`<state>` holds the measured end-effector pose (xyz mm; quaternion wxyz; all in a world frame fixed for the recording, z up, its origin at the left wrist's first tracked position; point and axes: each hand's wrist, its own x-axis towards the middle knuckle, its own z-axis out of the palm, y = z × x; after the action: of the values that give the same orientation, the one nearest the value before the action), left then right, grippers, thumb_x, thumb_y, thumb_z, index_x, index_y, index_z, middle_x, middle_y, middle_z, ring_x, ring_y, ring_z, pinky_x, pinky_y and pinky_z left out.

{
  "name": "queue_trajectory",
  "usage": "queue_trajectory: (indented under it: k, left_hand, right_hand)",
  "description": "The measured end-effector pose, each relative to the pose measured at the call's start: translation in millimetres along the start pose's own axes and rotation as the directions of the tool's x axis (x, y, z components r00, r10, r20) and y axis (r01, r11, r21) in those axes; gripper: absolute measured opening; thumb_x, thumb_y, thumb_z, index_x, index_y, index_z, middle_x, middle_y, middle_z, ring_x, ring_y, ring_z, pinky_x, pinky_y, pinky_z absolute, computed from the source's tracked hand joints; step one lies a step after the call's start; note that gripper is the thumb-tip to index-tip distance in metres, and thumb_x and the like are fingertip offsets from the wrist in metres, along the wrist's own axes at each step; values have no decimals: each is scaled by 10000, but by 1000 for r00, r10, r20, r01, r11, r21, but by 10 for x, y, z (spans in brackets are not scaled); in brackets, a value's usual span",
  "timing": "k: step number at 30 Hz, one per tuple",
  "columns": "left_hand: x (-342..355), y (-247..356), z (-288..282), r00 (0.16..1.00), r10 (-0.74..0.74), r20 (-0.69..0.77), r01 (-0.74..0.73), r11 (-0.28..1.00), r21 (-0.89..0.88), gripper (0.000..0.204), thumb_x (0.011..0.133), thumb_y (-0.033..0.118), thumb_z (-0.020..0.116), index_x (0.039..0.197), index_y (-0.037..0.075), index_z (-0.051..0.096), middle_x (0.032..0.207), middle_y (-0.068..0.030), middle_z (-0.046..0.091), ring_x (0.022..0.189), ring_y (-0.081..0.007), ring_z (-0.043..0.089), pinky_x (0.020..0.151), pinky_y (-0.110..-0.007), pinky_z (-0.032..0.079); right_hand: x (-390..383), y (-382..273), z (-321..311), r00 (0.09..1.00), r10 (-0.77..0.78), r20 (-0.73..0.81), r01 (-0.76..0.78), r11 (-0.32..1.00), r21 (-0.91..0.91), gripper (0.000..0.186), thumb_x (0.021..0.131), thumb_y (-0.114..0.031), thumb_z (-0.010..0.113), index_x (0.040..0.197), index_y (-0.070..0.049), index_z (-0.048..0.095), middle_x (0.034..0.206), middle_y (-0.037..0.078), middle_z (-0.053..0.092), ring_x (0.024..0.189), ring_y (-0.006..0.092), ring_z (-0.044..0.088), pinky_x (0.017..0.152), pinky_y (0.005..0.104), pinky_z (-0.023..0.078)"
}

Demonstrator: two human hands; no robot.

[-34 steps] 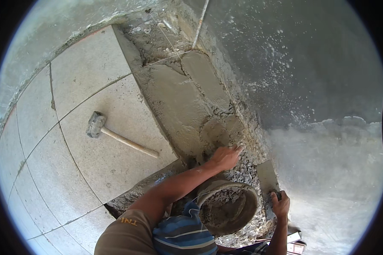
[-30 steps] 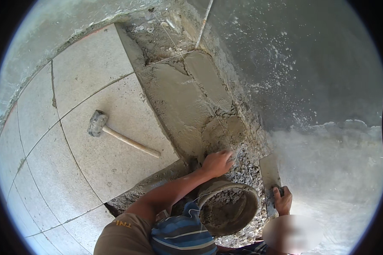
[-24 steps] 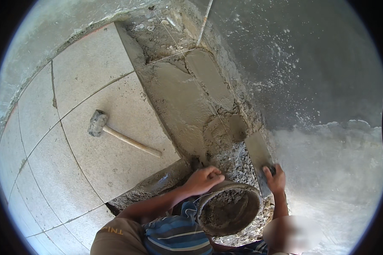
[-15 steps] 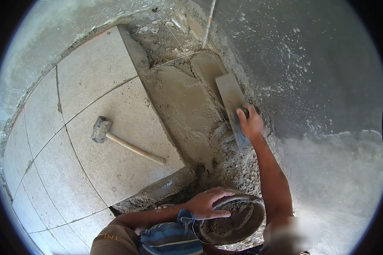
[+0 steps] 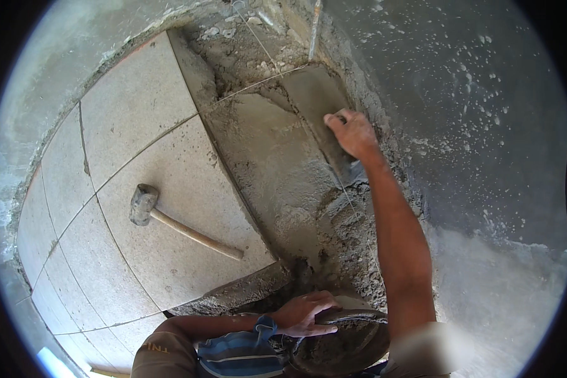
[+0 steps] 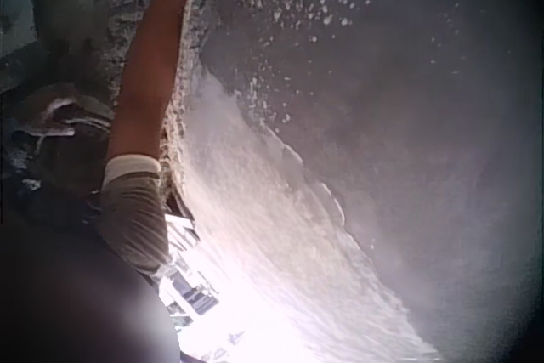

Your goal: Apply cement and level floor tiles during a renovation task.

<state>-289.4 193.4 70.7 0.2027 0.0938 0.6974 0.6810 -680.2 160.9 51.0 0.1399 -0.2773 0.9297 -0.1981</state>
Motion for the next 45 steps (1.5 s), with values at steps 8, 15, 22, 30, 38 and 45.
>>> queue_trajectory:
  k: [8, 15, 22, 30, 38, 45]
  left_hand:
    - [9, 80, 21, 999, 40, -32, -39, 999, 33, 545, 900, 409, 754, 1273, 39, 607, 1249, -134, 601, 1176, -327, 596, 1006, -421, 496]
    - [-121, 35, 35, 993, 56, -107, -53, 998, 34, 525, 897, 421, 756, 1224, 30, 629, 1177, -135, 626, 1115, -321, 629, 968, -409, 509]
    - [-41, 23, 55, 993, 76, -89, -73, 997, 37, 524, 901, 426, 751, 1219, 27, 629, 1172, -131, 622, 1108, -319, 629, 956, -416, 513]
    - [-113, -56, 20, 995, 47, -85, -45, 999, 17, 554, 901, 450, 742, 1221, 14, 624, 1179, -136, 610, 1115, -323, 616, 961, -419, 505]
    - [-43, 24, 9, 996, 52, -75, -53, 999, -11, 552, 884, 437, 762, 1211, 12, 630, 1164, -135, 620, 1101, -318, 625, 957, -406, 510]
    - [-98, 33, 2, 993, 22, -113, -26, 999, -39, 556, 855, 451, 776, 1202, 38, 640, 1136, -152, 634, 1093, -352, 632, 945, -432, 510]
  right_hand:
    - [-307, -302, 58, 992, 74, 100, -79, 996, 51, 565, 926, -521, 604, 1209, -37, 672, 1218, 252, 663, 1168, 421, 619, 1008, 485, 490]
    - [-810, -395, 164, 999, 24, 46, -26, 999, 44, 563, 924, -526, 614, 1202, -40, 673, 1162, 269, 672, 1105, 439, 640, 948, 490, 511]
    - [-404, 107, -123, 978, 167, -128, -164, 986, 31, 573, 928, -538, 593, 1168, -27, 690, 1092, 306, 682, 1037, 474, 661, 912, 505, 531]
    - [-1216, -654, 306, 955, 127, 269, -98, 988, -121, 586, 967, -554, 517, 1326, -96, 582, 1134, 262, 693, 1113, 432, 652, 969, 522, 507]
    - [-549, -412, 75, 986, 161, 40, -141, 943, -302, 510, 988, -527, 513, 1278, -115, 594, 1111, 217, 715, 1079, 395, 675, 928, 498, 529]
    - [-875, -9, 70, 976, 182, -122, -201, 966, -160, 497, 952, -502, 580, 1120, -43, 669, 1042, 281, 691, 1016, 458, 664, 870, 542, 533]
